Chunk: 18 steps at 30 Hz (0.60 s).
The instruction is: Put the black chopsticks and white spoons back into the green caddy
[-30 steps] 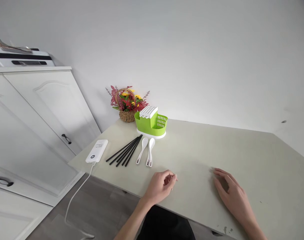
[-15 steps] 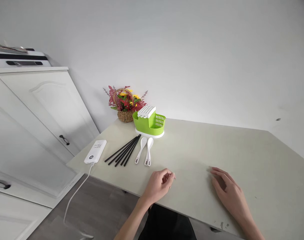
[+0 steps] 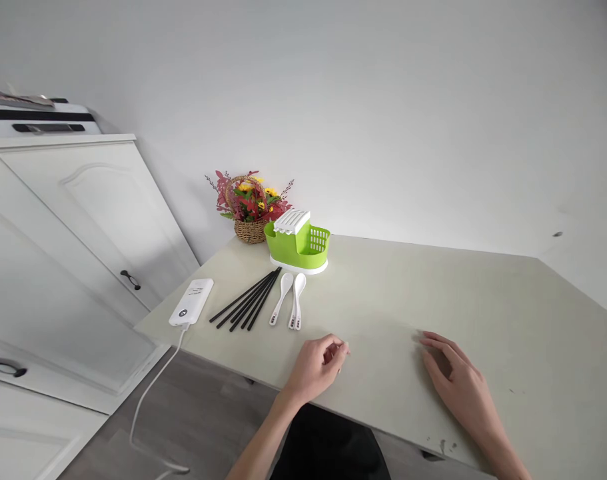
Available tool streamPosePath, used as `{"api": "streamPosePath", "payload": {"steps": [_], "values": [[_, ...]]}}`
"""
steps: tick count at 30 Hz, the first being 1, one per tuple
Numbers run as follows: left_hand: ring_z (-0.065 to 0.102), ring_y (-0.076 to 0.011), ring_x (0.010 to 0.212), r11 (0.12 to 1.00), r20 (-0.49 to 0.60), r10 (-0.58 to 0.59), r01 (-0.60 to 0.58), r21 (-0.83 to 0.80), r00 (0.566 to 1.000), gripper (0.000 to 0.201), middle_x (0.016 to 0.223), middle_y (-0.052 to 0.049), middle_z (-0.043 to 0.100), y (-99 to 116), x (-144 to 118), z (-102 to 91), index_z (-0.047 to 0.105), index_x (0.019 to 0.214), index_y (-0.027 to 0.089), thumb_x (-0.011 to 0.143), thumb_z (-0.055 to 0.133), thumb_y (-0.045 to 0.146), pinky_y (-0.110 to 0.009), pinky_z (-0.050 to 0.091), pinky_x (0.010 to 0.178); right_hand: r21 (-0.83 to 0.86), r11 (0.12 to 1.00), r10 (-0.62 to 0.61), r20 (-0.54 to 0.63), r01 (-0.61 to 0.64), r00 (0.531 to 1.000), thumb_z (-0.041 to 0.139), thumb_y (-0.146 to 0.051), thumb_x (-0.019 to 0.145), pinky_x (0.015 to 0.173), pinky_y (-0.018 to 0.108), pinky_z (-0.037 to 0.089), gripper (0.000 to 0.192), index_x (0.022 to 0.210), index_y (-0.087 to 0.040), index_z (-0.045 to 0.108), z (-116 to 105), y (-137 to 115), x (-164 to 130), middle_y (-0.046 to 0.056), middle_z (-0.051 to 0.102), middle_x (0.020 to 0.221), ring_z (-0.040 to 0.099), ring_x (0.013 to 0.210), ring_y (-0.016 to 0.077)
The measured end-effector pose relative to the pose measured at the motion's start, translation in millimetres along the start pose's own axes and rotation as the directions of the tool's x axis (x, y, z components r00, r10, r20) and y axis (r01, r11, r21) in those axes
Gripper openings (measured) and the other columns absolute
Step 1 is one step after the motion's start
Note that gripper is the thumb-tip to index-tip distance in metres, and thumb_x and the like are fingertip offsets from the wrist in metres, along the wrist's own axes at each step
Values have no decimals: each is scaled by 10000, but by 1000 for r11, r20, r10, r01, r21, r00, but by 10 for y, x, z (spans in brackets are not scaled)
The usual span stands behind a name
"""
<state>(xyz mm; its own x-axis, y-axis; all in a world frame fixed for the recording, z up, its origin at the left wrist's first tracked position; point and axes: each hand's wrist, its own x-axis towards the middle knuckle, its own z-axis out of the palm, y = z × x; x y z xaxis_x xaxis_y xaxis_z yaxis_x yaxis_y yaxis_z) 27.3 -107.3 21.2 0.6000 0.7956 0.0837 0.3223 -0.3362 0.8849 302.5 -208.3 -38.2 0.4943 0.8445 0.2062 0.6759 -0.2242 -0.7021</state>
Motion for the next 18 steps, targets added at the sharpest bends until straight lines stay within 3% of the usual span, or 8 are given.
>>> {"api": "streamPosePath", "payload": {"steps": [9, 14, 18], "values": [[513, -110, 562, 1000, -6, 11, -11, 18, 1000, 349, 617, 24, 563, -18, 8, 3, 652, 873, 187, 1040, 469, 433, -213, 363, 541, 18, 1000, 16, 33, -16, 999, 450, -505, 975, 659, 351, 521, 347, 1157, -298, 662, -4, 2, -6, 30, 584, 1482, 619, 659, 138], [502, -115, 565, 1000, 2, 23, -23, -11, 1000, 351, 618, 21, 551, -3, 3, -9, 654, 861, 190, 1031, 490, 450, -216, 363, 531, 37, 999, 24, 24, -25, 999, 461, -523, 966, 685, 346, 533, 358, 1143, -297, 675, -1, -6, -8, 26, 594, 1471, 678, 834, 188], [478, -111, 552, 997, -34, 9, -12, -82, 999, 365, 604, 23, 531, 7, -16, -22, 663, 853, 189, 1019, 517, 480, -213, 347, 511, 36, 999, 21, 16, -22, 1000, 465, -523, 958, 641, 357, 535, 364, 1135, -292, 683, 3, -8, -7, 46, 599, 1468, 618, 651, 147]]}}
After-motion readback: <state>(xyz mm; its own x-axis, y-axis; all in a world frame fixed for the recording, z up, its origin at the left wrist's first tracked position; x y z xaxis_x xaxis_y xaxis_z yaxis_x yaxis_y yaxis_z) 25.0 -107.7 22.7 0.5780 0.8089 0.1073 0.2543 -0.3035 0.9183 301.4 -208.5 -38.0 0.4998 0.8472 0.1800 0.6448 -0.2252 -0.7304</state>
